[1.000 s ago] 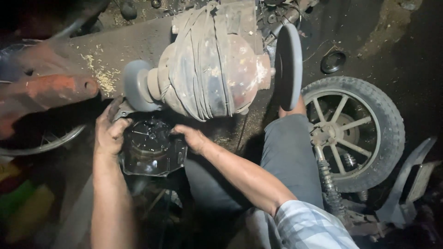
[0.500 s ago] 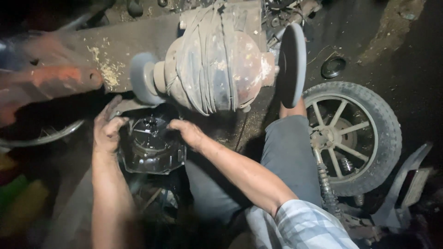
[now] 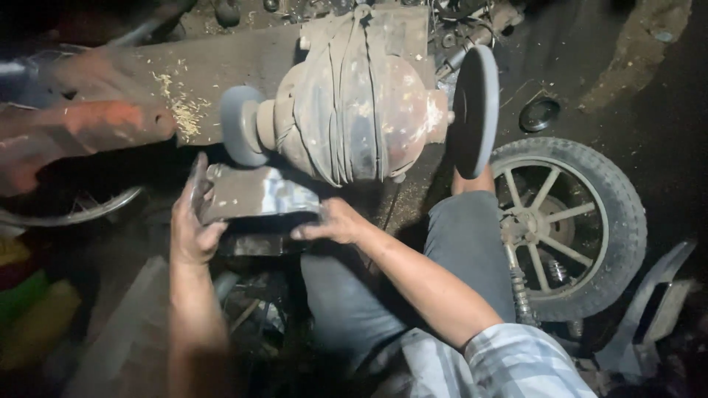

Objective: Using a bench grinder to clean and smooth the surface of a motorcycle engine casing.

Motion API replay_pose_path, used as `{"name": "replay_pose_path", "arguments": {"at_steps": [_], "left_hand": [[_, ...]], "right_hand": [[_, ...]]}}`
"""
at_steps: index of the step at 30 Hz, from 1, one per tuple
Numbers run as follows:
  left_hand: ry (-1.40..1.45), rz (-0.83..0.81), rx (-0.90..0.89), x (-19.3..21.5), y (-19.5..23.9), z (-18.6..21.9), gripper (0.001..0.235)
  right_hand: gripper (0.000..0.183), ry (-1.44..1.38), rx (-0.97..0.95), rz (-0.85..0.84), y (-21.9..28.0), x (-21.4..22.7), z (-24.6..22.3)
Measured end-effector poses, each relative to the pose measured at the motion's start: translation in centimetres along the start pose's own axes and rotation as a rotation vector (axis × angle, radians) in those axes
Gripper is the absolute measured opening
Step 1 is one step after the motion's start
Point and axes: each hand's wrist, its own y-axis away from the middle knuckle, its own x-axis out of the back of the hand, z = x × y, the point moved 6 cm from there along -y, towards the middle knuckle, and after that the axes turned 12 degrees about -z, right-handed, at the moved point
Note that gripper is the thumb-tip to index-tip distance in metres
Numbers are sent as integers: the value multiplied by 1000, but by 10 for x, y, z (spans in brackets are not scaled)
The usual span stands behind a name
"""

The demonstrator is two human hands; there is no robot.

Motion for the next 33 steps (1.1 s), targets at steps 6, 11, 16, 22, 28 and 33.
{"name": "replay_pose_path", "arguments": {"at_steps": [6,11,16,22,28,33], "left_hand": [[126,-47,149,0,-41,-54,78],[49,12,282,32,-32,-61,70],[-18,-37,189,20,-52,-7,63],[14,-126,194,-15,-60,-23,53],[-34,-144,274,-40,-64,-32,47],[72,-80,302,-12,-56,-34,50]], "right_hand": [[36,89,-135,57,-45,-19,94],[43,160,-102,-79,-60,-34,46],[35,95,-28,106,-47,-38,77],[16,-121,323,437,-7,-24,83],[20,-136,328,494,-7,-25,137],[34,289,71,278,-28,-46,97]]}}
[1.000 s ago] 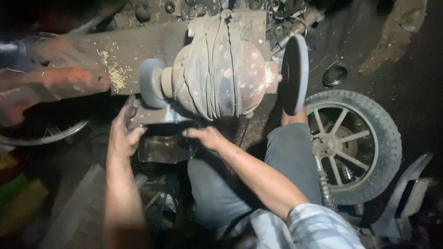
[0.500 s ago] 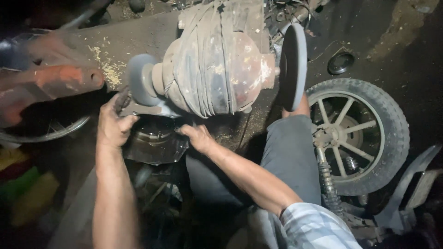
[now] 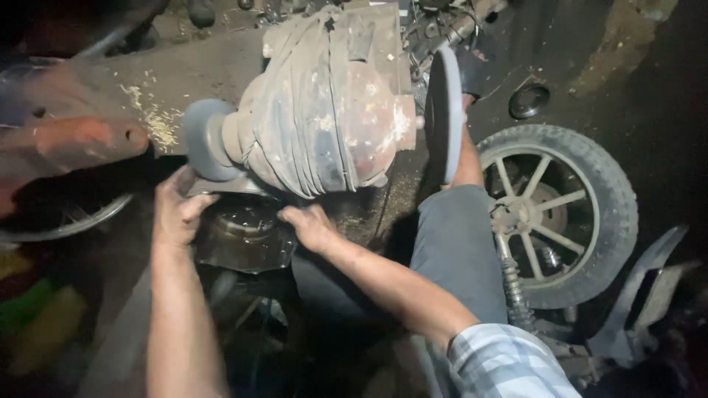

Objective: Using a bench grinder to clean and smooth the surface of a motorcycle engine casing.

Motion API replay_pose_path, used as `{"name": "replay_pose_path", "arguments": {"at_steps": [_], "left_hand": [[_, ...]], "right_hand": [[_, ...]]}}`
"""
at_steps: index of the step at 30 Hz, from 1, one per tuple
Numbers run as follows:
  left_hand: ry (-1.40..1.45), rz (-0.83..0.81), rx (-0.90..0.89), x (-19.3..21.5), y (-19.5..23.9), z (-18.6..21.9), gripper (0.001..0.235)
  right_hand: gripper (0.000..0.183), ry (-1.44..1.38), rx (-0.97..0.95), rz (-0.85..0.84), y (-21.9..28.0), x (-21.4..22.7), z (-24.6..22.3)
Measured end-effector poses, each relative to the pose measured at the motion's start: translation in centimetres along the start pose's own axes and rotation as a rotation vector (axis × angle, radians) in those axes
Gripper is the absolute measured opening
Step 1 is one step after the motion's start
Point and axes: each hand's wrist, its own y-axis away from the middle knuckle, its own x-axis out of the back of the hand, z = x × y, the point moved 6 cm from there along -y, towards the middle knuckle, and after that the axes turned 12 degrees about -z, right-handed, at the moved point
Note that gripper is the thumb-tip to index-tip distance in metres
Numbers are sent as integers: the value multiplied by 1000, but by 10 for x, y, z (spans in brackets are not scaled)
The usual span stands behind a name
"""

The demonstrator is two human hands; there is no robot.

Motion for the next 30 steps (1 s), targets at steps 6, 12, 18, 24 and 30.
{"name": "replay_pose_path", "arguments": {"at_steps": [6,12,18,24,30], "left_hand": [[-95,13,98,24,1,-16,54],[-139,24,125,29,-1,1,54],[-177,13,157,-1,-20,-46,37],[64,72,61,-13,16,35,38],[-173,-12,57,4,12,31,43]], "right_hand": [[35,-186,-236,-119,-28,9,-32],[40,-499,-487,-203,-44,-31,8],[37,-723,-549,131,-7,-8,29],[26,176,61,271,16,-16,32],[33,-18,-290,20,-7,-16,19]]}}
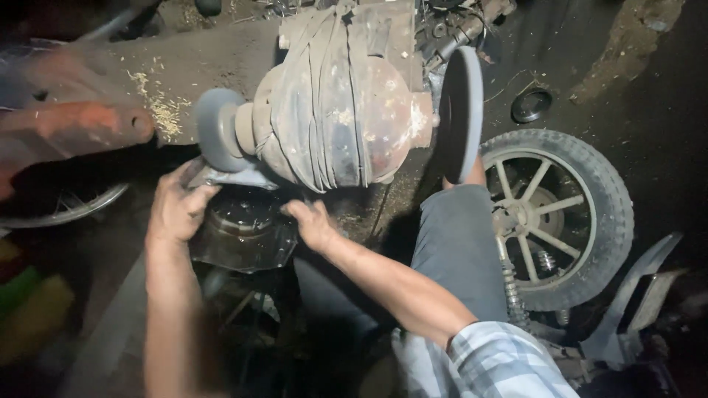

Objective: Using a bench grinder to clean and smooth the surface of a motorcycle engine casing.

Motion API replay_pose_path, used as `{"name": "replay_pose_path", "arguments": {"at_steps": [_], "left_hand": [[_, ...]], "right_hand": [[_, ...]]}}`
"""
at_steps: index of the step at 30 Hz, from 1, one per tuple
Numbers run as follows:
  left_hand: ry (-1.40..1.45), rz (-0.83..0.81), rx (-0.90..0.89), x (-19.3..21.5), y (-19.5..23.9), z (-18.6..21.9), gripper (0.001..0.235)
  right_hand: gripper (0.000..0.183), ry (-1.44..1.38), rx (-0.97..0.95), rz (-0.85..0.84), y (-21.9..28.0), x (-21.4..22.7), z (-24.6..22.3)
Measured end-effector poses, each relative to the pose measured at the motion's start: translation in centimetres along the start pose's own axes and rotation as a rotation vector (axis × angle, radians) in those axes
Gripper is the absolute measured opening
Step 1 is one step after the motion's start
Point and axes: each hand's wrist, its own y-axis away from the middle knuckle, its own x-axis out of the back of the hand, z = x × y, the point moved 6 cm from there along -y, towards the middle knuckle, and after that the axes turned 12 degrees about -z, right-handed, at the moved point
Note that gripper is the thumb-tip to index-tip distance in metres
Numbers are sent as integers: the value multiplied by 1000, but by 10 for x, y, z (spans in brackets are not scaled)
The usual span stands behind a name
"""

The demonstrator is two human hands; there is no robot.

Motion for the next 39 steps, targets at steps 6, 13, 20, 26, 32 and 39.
{"name": "replay_pose_path", "arguments": {"at_steps": [6,13,20,26,32,39], "left_hand": [[-11,-29,78,5,-11,-33,52],[-17,6,59,-24,-15,-24,34],[21,32,60,-14,-20,-79,37],[-130,21,89,-40,1,-2,41],[-190,11,-222,-58,58,36,78],[-204,65,-242,-38,60,56,62]], "right_hand": [[39,-297,-142,-139,-8,3,-17],[34,-492,-75,66,8,11,17],[31,-273,119,25,-9,11,13],[53,-991,141,63,8,7,86],[143,7,78,-355,119,138,-68],[74,217,300,-205,57,112,-108]]}}
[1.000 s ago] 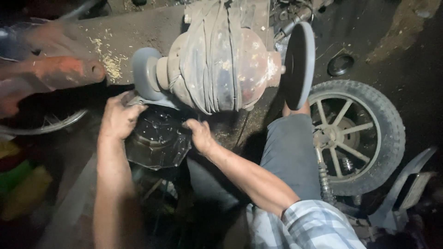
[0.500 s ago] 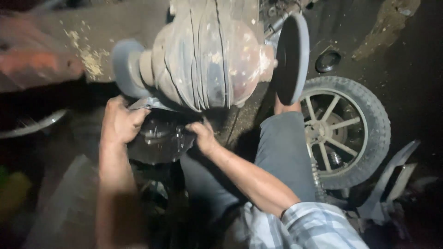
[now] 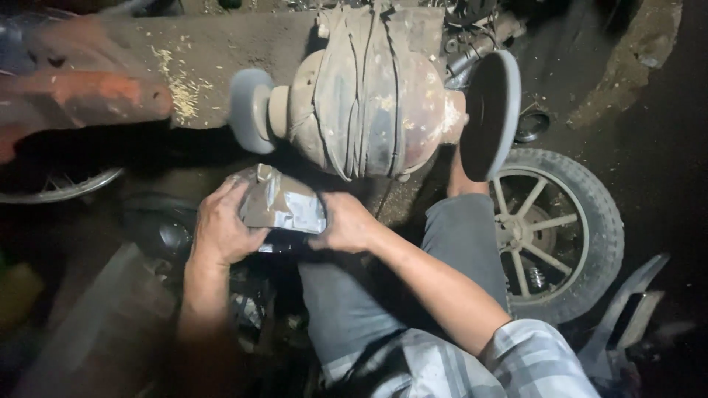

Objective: Using a bench grinder to clean and smooth the surface of a motorcycle engine casing.

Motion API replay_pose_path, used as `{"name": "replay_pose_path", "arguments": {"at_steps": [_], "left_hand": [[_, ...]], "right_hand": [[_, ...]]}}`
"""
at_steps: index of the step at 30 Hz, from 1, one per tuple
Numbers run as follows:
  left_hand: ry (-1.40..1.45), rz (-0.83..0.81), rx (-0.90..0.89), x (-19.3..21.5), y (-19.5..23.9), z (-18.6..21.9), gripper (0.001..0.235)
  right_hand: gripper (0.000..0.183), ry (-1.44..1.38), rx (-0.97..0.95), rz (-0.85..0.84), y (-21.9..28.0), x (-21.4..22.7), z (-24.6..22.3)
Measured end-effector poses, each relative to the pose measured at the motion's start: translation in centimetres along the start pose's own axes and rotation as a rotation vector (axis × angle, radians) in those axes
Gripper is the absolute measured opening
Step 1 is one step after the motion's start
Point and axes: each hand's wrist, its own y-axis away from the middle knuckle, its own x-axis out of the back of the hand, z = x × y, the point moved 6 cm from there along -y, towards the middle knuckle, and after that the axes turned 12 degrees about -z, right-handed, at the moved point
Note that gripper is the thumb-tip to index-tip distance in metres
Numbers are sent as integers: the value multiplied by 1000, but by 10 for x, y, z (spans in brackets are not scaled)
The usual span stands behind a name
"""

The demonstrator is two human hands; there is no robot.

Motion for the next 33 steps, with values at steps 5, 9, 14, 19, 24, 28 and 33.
{"name": "replay_pose_path", "arguments": {"at_steps": [5,9,14,19,24,28,33], "left_hand": [[-98,-49,96,22,-13,-4,67],[-100,-56,94,33,-40,-14,53],[-105,-136,295,21,-53,-35,32],[-50,-153,220,26,-57,-30,37],[41,-120,161,37,-52,-15,41],[90,-160,221,30,-60,-18,36],[114,-184,218,25,-67,-13,32]], "right_hand": [[61,-310,-157,51,-10,-4,14],[91,-473,-414,-35,-14,-1,7],[49,-636,-457,-17,-18,-25,43],[62,-748,-550,63,1,17,-9],[73,-804,-498,9,5,16,-13],[61,-1218,-406,140,-6,-20,9],[57,-1559,-264,241,-4,-35,16]]}}
